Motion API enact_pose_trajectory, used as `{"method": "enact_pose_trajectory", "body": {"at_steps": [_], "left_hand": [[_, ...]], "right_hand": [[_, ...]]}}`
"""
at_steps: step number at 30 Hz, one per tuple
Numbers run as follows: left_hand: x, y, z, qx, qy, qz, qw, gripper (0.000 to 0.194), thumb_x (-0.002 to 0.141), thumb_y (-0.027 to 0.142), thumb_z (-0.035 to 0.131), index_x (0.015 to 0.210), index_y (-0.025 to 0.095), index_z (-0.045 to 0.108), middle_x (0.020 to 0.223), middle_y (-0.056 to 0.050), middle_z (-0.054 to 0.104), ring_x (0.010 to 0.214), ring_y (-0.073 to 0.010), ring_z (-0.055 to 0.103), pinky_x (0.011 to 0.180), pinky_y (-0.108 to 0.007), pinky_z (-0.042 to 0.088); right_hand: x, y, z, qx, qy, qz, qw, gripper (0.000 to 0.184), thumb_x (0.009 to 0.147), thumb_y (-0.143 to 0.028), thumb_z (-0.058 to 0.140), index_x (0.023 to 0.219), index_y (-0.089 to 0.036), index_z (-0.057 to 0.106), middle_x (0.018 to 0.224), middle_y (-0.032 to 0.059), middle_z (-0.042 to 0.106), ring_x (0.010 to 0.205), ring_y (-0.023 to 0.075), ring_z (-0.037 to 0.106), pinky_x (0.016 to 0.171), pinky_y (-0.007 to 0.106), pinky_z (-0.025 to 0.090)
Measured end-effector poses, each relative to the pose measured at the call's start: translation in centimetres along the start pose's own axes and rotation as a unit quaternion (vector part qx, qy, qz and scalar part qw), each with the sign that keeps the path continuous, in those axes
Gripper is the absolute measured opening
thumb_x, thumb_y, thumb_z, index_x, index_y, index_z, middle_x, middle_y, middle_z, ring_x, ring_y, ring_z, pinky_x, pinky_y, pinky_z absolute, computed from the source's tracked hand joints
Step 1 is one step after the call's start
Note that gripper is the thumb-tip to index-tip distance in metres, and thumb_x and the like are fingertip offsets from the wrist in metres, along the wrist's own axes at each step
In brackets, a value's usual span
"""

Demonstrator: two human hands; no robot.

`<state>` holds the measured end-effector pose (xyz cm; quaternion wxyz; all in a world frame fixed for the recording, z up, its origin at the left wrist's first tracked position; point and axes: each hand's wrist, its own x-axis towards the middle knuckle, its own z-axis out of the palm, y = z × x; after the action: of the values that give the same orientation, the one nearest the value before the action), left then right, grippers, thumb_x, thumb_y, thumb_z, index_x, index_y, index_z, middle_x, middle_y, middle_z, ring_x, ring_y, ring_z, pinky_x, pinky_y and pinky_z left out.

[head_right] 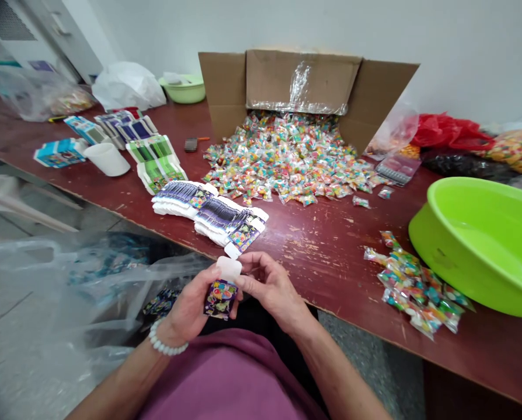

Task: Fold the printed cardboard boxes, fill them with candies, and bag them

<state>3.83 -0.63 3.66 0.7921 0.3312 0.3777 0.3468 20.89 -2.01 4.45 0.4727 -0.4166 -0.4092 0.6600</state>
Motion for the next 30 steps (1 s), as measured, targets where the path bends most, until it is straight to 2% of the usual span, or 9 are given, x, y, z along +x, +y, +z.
{"method": "enact_pose_trajectory", "body": {"at_steps": [4,7,9,11,14,19,24,27,30], "left_hand": [[0.0,0.1,0.1,0.029,-0.004,0.039,0.999,0.031,0.085,0.041,0.064,0.104,0.018,0.059,0.076,-0.003,0.065,0.063,-0.0166,0.063,0.045,-0.023,0.051],[0.1,0.2,0.1,0.007,-0.007,0.022,1.0,0.03,0.088,0.042,0.063,0.108,0.02,0.056,0.08,-0.002,0.065,0.064,-0.0156,0.064,0.045,-0.021,0.052],[0.3,0.2,0.1,-0.036,-0.026,-0.011,0.999,0.035,0.092,0.049,0.056,0.111,0.02,0.055,0.077,-0.002,0.065,0.058,-0.0148,0.064,0.045,-0.023,0.053],[0.5,0.0,-0.1,-0.078,-0.038,-0.052,0.995,0.041,0.094,0.056,0.048,0.112,0.02,0.056,0.073,-0.002,0.065,0.052,-0.0149,0.063,0.043,-0.024,0.053],[0.8,-0.2,-0.1,-0.098,-0.031,-0.09,0.991,0.038,0.096,0.052,0.046,0.114,0.02,0.056,0.07,-0.001,0.064,0.046,-0.0145,0.062,0.04,-0.024,0.051],[0.8,-0.4,0.3,-0.039,0.002,-0.025,0.999,0.036,0.096,0.046,0.047,0.119,0.02,0.058,0.076,-0.001,0.066,0.046,-0.0124,0.061,0.041,-0.022,0.049],[0.8,-1.0,0.1,-0.004,-0.014,-0.026,1.0,0.066,0.094,0.067,0.036,0.129,0.016,0.058,0.076,-0.006,0.069,0.047,-0.0136,0.061,0.041,-0.022,0.047],[0.9,-1.2,-0.4,0.011,-0.005,-0.039,0.999,0.072,0.09,0.07,0.04,0.129,0.013,0.06,0.07,-0.006,0.068,0.044,-0.0138,0.06,0.039,-0.021,0.045],[1.0,-0.7,-0.6,-0.019,0.001,-0.061,0.998,0.06,0.09,0.057,0.051,0.131,0.014,0.06,0.068,-0.004,0.067,0.045,-0.015,0.061,0.04,-0.023,0.047]], "right_hand": [[0.4,0.5,0.4,0.024,-0.034,0.023,0.999,0.028,0.077,-0.035,0.081,0.096,-0.02,0.068,0.085,0.0011,0.066,0.063,0.0129,0.06,0.061,0.028,0.052],[0.3,1.0,0.4,-0.051,0.012,-0.069,0.996,0.015,0.084,-0.035,0.074,0.082,-0.021,0.072,0.094,0.0044,0.068,0.065,0.0153,0.063,0.06,0.031,0.054],[0.2,1.2,0.2,-0.169,0.047,-0.175,0.969,0.009,0.088,-0.029,0.069,0.086,-0.022,0.074,0.101,0.0066,0.072,0.079,0.0194,0.068,0.07,0.033,0.055],[0.0,1.3,-0.2,-0.285,0.035,-0.26,0.922,0.011,0.092,-0.023,0.063,0.095,-0.024,0.074,0.1,0.0075,0.075,0.091,0.022,0.07,0.08,0.035,0.054],[-0.3,1.1,-0.7,-0.373,-0.004,-0.292,0.881,0.014,0.096,-0.024,0.059,0.098,-0.024,0.073,0.096,0.0067,0.076,0.087,0.0212,0.07,0.081,0.036,0.052],[-0.3,1.0,-0.3,-0.325,0.037,-0.167,0.93,0.01,0.09,-0.029,0.067,0.088,-0.022,0.073,0.087,0.0053,0.074,0.08,0.0203,0.068,0.072,0.033,0.053],[0.5,1.0,0.2,-0.146,0.015,-0.064,0.987,0.015,0.086,-0.031,0.069,0.08,-0.019,0.067,0.096,0.0059,0.074,0.056,0.0125,0.061,0.053,0.027,0.051],[0.8,0.8,0.3,-0.099,-0.009,-0.062,0.993,0.018,0.087,-0.033,0.069,0.077,-0.019,0.065,0.1,0.0063,0.074,0.056,0.0121,0.061,0.052,0.027,0.051],[0.5,0.9,0.2,-0.189,-0.01,-0.107,0.976,0.015,0.092,-0.033,0.065,0.086,-0.02,0.07,0.102,0.0062,0.073,0.064,0.014,0.063,0.06,0.029,0.052]]}}
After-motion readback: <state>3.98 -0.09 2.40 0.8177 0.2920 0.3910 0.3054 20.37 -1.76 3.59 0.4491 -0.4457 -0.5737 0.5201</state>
